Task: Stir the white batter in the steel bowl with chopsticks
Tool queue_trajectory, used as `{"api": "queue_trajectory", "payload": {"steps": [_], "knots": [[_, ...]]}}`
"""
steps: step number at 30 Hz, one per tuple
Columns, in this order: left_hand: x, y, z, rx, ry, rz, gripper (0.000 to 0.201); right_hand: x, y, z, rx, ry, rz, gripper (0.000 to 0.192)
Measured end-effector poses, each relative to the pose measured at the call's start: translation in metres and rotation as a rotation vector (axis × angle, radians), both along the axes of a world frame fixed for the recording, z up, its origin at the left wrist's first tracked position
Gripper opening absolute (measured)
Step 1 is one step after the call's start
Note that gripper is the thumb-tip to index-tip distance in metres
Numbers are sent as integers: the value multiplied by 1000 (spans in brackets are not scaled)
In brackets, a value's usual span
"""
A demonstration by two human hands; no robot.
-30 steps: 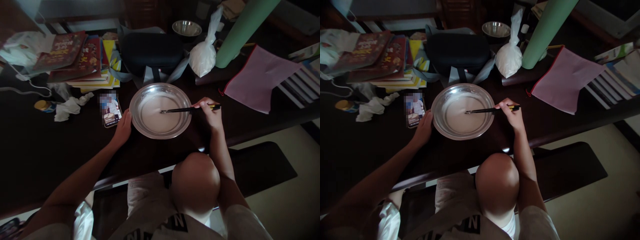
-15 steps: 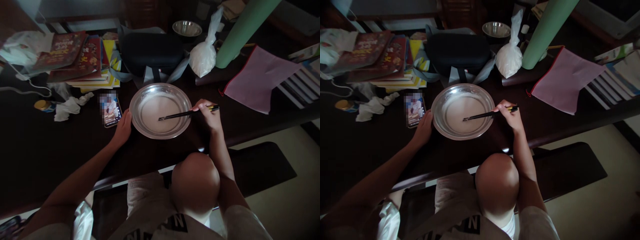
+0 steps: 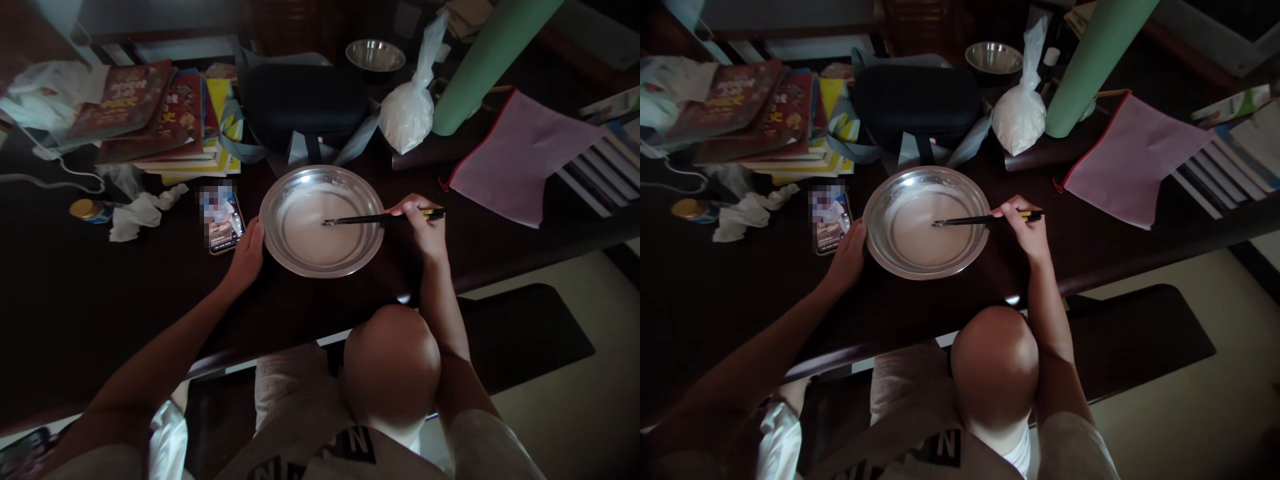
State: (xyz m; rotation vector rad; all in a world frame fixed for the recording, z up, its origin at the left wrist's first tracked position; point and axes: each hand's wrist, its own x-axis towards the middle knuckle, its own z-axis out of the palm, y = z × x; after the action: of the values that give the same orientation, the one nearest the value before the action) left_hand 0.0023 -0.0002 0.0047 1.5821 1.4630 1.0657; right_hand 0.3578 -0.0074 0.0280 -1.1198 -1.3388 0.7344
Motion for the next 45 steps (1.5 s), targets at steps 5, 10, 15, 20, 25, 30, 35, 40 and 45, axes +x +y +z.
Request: {"api": "queue_trajectory", "payload": {"steps": [5, 10, 15, 20, 25, 30, 35, 40, 45], "knots": [[-1, 0, -1, -5, 3, 8, 66, -1, -1, 0, -39, -15, 69, 47], [1, 0, 1, -7, 12, -5, 73, 1, 0, -1, -12, 6, -5, 47], [1, -1, 2, -17, 2, 3, 73, 1, 0, -1, -20, -14, 74, 44], [2, -1, 2, 2, 1, -6, 73, 2, 0, -2, -3, 17, -2, 44], [2, -1, 0, 10, 11, 12, 73, 0, 0, 0, -23, -11, 83, 45], [0, 0, -3, 41, 7, 25, 70, 1, 0, -1, -17, 8, -7, 48], [0, 0, -1, 30, 15, 23, 61, -1, 0, 0, -34, -13, 95, 44], [1, -1, -1, 48, 27, 17, 68, 1, 0, -1, -13, 23, -6, 46], [0, 0, -4, 48, 28, 29, 59, 0, -1, -1, -34, -23, 82, 45]]}}
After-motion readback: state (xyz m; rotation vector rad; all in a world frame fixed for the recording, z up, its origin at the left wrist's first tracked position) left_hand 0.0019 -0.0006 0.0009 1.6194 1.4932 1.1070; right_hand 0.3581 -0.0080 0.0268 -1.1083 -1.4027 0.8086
